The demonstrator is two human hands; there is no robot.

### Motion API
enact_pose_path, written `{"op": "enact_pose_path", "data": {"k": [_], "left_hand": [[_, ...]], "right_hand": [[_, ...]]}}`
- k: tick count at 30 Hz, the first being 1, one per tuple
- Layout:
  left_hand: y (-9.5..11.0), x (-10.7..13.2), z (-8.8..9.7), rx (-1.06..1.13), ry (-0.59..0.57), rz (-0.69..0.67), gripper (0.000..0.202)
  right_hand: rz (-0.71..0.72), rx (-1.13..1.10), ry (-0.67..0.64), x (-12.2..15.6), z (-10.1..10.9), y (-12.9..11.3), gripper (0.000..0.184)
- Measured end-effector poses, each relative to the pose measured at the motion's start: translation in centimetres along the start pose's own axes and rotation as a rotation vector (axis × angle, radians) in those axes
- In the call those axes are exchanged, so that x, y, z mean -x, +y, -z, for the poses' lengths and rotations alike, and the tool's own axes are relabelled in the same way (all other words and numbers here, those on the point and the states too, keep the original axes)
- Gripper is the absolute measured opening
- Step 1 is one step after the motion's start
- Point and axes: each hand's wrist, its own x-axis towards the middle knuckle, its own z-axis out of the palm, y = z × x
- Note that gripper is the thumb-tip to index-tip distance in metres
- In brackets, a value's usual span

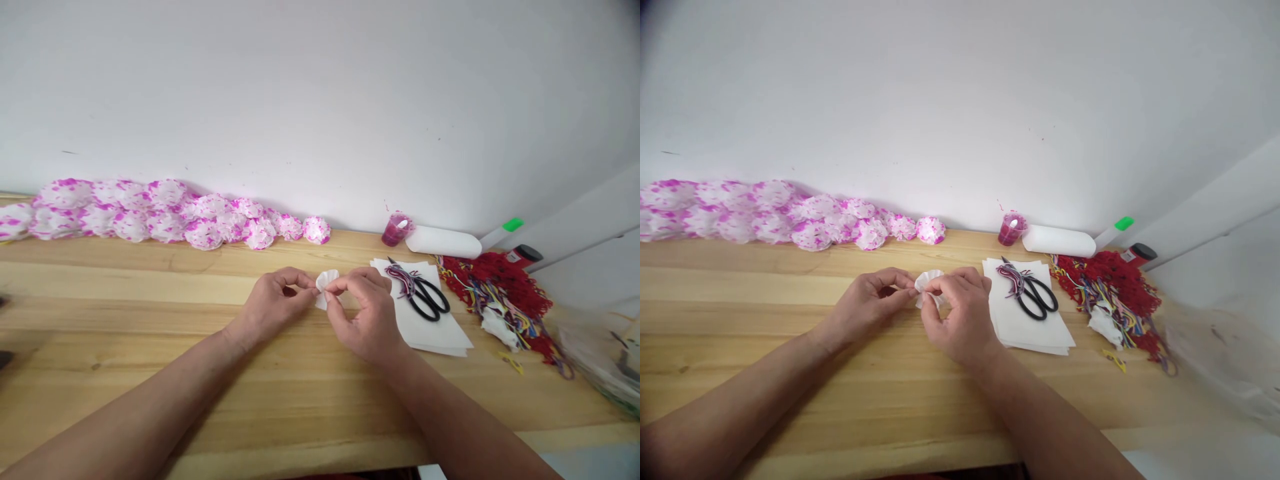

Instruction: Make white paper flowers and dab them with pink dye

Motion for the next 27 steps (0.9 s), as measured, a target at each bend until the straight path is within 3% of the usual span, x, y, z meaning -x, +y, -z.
{"op": "enact_pose_path", "data": {"k": [5,12,20,27], "left_hand": [[-0.24,0.13,-0.27,0.005,0.006,-0.134,0.017],[-0.81,0.29,-0.45,-0.027,-0.058,-0.006,0.020],[-0.99,0.18,-0.12,-0.006,-0.102,0.014,0.022],[-0.78,0.26,-0.07,-0.003,-0.123,0.009,0.022]], "right_hand": [[0.046,0.065,0.000,0.20,-0.12,0.12,0.008],[0.028,0.088,-0.007,0.24,-0.12,-0.13,0.010],[-0.178,-0.070,-0.074,-0.36,0.34,0.16,0.011],[-0.099,-0.013,-0.094,0.03,0.16,0.04,0.007]]}}
